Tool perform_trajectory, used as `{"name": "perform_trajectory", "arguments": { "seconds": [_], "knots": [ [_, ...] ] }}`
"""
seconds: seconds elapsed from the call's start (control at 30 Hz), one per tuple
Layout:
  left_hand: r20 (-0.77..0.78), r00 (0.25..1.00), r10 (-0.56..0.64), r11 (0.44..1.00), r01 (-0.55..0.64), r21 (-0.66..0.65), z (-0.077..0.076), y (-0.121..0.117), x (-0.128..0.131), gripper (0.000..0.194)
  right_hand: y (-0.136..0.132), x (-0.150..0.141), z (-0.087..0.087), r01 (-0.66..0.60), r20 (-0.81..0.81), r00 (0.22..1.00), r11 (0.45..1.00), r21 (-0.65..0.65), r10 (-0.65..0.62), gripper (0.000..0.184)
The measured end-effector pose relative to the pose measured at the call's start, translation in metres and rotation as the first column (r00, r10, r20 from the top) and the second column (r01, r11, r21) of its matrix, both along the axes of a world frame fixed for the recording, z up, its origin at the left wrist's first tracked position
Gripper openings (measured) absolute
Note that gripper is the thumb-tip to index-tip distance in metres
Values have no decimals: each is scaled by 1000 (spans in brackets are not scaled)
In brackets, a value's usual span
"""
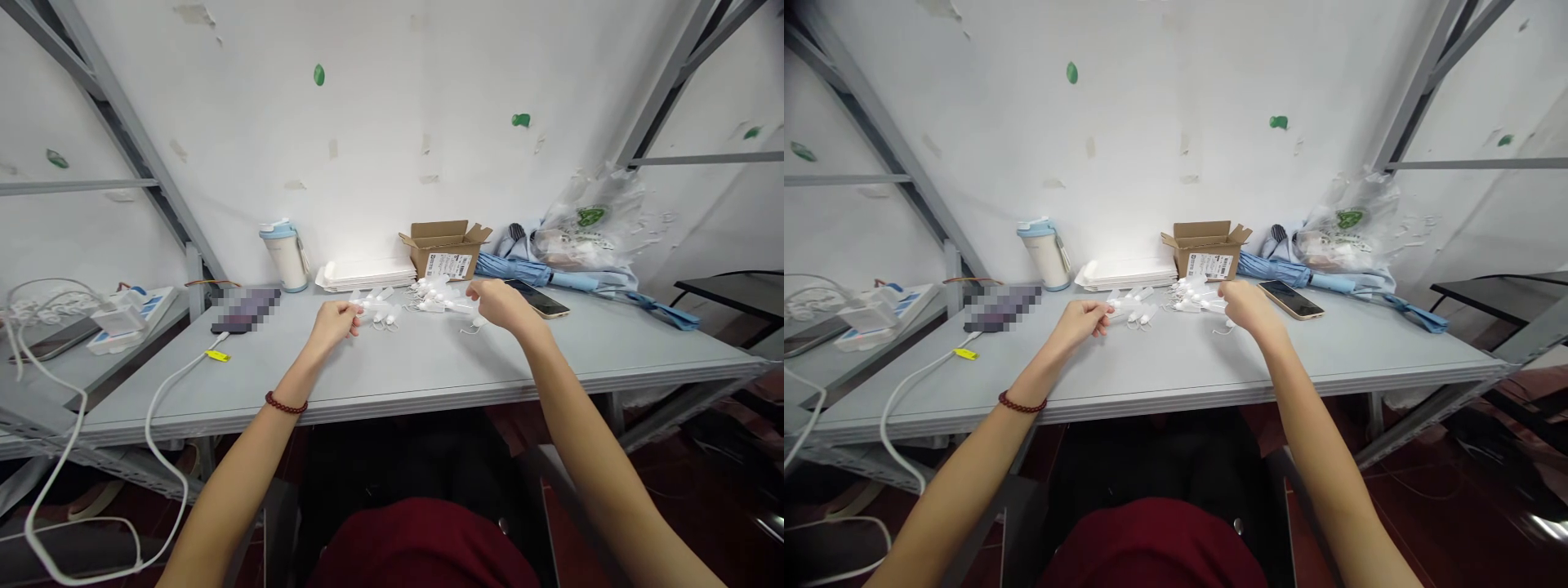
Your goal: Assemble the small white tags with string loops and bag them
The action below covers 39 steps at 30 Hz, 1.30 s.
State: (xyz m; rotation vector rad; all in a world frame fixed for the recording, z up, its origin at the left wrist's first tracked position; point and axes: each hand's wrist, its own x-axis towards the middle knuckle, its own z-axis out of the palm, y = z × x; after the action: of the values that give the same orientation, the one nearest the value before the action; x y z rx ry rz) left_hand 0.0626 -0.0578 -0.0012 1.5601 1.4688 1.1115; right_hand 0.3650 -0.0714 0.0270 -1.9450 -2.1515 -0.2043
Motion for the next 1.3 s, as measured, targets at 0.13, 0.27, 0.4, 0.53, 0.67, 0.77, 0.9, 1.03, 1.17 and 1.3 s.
{"name": "perform_trajectory", "arguments": {
  "seconds": [0.13,0.27,0.4,0.53,0.67,0.77,0.9,1.03,1.17,1.3],
  "knots": [
    [-23,999,33,999,-33,29,-4,3,-3,23,2,14,0,67,20,998,985,-159,-64,46],
    [-74,997,-27,993,18,-120,-8,5,-2,35,7,16,-3,87,73,995,954,-286,-69,44],
    [-112,994,-20,996,10,-87,-8,6,0,48,14,13,-9,94,104,993,934,-345,-62,35],
    [-129,992,-8,998,0,-60,-7,6,-1,42,16,8,-11,66,63,997,928,-366,-46,31],
    [-115,992,-48,999,45,-24,-4,2,0,32,7,-4,-8,-182,-153,978,929,-321,139,16],
    [-118,982,-146,989,146,-3,-2,-3,2,28,2,-23,-10,-399,-338,882,902,-162,329,16],
    [-132,944,-302,953,303,-12,0,-8,6,36,2,-57,-24,-518,-504,728,854,38,464,20],
    [-152,885,-441,897,441,-37,0,-11,7,49,3,-77,-39,-575,-499,687,815,69,528,20],
    [-155,863,-481,876,480,-44,-1,-12,7,42,1,-81,-42,-598,-513,670,800,56,537,23],
    [-151,873,-464,886,462,-52,-1,-11,8,23,-2,-82,-41,-582,-588,634,811,65,502,26]
  ]
}}
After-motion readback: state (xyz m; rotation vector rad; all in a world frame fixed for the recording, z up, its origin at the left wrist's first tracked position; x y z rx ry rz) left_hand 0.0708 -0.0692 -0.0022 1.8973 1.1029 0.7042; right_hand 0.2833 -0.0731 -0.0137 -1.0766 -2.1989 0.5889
